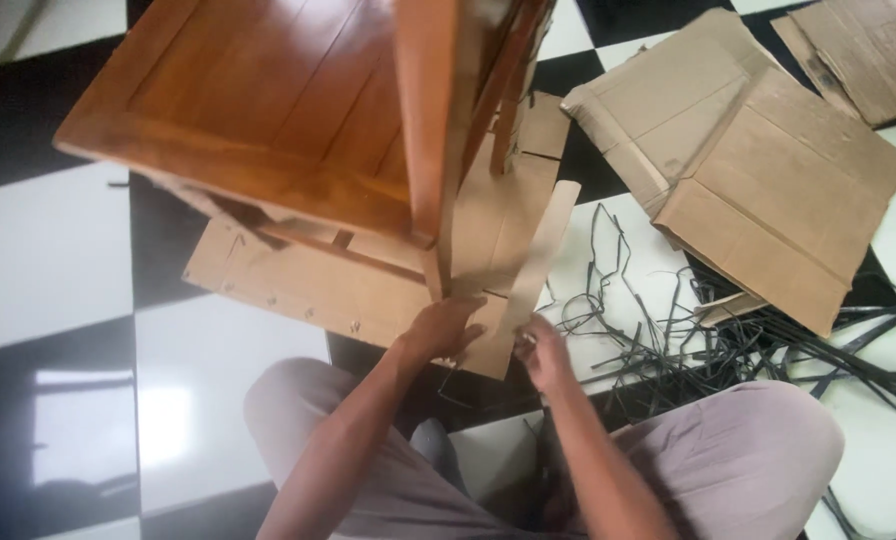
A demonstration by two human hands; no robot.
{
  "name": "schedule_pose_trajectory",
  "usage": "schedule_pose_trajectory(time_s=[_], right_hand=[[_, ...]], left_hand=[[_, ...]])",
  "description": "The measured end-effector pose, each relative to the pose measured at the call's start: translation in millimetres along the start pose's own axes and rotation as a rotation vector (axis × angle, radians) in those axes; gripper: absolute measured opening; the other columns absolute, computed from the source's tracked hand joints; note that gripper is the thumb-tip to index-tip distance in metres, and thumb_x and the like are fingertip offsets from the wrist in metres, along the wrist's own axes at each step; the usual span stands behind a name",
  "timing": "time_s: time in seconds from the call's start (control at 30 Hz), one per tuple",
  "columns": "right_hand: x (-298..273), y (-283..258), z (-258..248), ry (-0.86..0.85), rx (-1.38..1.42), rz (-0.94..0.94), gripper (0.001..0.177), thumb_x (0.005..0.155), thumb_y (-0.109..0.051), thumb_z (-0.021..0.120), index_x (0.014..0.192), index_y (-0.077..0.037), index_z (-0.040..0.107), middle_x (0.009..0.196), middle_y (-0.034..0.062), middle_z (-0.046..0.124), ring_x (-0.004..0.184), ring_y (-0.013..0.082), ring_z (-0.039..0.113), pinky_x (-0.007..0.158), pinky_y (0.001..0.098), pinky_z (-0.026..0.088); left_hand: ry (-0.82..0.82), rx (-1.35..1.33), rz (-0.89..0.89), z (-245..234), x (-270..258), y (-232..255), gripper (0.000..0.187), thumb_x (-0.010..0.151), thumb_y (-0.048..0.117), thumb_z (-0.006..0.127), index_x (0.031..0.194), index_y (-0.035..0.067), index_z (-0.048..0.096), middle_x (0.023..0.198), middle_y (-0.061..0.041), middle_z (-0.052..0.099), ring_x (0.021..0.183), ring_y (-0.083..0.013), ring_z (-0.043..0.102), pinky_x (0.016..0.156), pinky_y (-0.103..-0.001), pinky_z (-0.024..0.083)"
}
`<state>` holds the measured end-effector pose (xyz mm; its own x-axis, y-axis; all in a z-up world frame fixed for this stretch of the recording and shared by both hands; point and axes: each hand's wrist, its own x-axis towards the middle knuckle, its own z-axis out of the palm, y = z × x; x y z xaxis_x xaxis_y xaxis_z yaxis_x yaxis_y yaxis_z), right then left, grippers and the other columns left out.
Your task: Wrapping a wooden chair leg with cardboard and securing it with wire
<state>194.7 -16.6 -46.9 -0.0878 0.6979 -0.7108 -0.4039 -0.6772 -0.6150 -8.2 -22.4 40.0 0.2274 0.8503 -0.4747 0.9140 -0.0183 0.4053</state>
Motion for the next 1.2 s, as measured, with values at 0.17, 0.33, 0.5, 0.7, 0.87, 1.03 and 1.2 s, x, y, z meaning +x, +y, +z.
schedule_pose_trajectory(time_s=[0.17, 0.33, 0.5, 0.7, 0.87, 1.03, 1.2], right_hand=[[1.7, 47.7, -8.1, -0.119, -0.330, -0.062, 0.010, 0.091, -0.010, 0.061, 0.096, -0.002, 0.061, 0.077, 0.0176, 0.064, 0.067, 0.0266, 0.062, 0.055, 0.0377, 0.048], [-13.2, 56.4, 8.2, -0.130, -0.806, -0.041, 0.015, 0.091, -0.022, 0.061, 0.093, -0.008, 0.067, 0.076, 0.0129, 0.069, 0.067, 0.0251, 0.064, 0.064, 0.0387, 0.050], [39.1, 95.6, -23.2, -0.091, -1.236, -0.322, 0.029, 0.084, -0.025, 0.057, 0.095, -0.007, 0.077, 0.097, 0.0169, 0.075, 0.099, 0.0403, 0.072, 0.089, 0.0527, 0.055], [64.4, 92.7, -17.8, -0.047, -1.315, -0.453, 0.040, 0.092, -0.026, 0.059, 0.127, -0.007, 0.062, 0.120, 0.0208, 0.070, 0.116, 0.0426, 0.067, 0.102, 0.0572, 0.053], [27.0, 45.1, 26.4, -0.124, -1.228, -0.564, 0.052, 0.095, -0.021, 0.062, 0.142, -0.001, 0.051, 0.130, 0.0266, 0.065, 0.126, 0.0456, 0.061, 0.103, 0.0585, 0.053], [-24.6, -1.8, 75.9, -0.238, -1.256, -0.513, 0.063, 0.104, -0.035, 0.058, 0.151, 0.003, 0.042, 0.144, 0.0302, 0.054, 0.138, 0.0443, 0.052, 0.113, 0.0575, 0.046], [-0.3, -24.3, 82.5, -0.395, -1.248, -0.846, 0.062, 0.102, -0.035, 0.061, 0.150, -0.002, 0.041, 0.116, 0.0214, 0.072, 0.105, 0.0403, 0.072, 0.081, 0.0487, 0.064]], left_hand=[[0.063, -0.137, -0.121, -6.1, -19.9, 3.0, 0.060, 0.099, 0.050, 0.051, 0.144, 0.011, 0.056, 0.139, -0.016, 0.064, 0.128, -0.0364, 0.062, 0.106, -0.054, 0.050], [0.178, -0.574, 0.030, 16.1, -17.0, -16.1, 0.076, 0.084, 0.047, 0.073, 0.146, 0.011, 0.050, 0.140, -0.019, 0.063, 0.129, -0.0420, 0.059, 0.112, -0.060, 0.046], [0.358, -0.836, 0.112, 36.6, -17.8, -28.6, 0.025, 0.082, 0.027, 0.084, 0.080, 0.014, 0.063, 0.076, 0.000, 0.064, 0.080, -0.0211, 0.065, 0.082, -0.037, 0.053], [0.456, -1.132, 0.256, 45.3, -31.6, -39.2, 0.010, 0.087, 0.004, 0.080, 0.090, 0.003, 0.070, 0.084, -0.010, 0.074, 0.089, -0.0211, 0.071, 0.083, -0.040, 0.058], [0.440, -0.881, -0.191, 47.2, -9.8, -60.4, 0.030, 0.087, 0.029, 0.074, 0.113, 0.014, 0.072, 0.114, -0.008, 0.077, 0.120, -0.0281, 0.068, 0.104, -0.051, 0.050], [0.430, -0.842, -0.360, 66.1, 24.1, -85.0, 0.037, 0.085, 0.039, 0.066, 0.115, 0.017, 0.069, 0.117, -0.007, 0.075, 0.123, -0.0303, 0.065, 0.107, -0.054, 0.048], [0.590, -1.056, -0.353, 63.7, 27.4, -79.0, 0.032, 0.083, 0.034, 0.065, 0.104, 0.012, 0.073, 0.097, -0.014, 0.075, 0.104, -0.0308, 0.071, 0.093, -0.051, 0.050]])
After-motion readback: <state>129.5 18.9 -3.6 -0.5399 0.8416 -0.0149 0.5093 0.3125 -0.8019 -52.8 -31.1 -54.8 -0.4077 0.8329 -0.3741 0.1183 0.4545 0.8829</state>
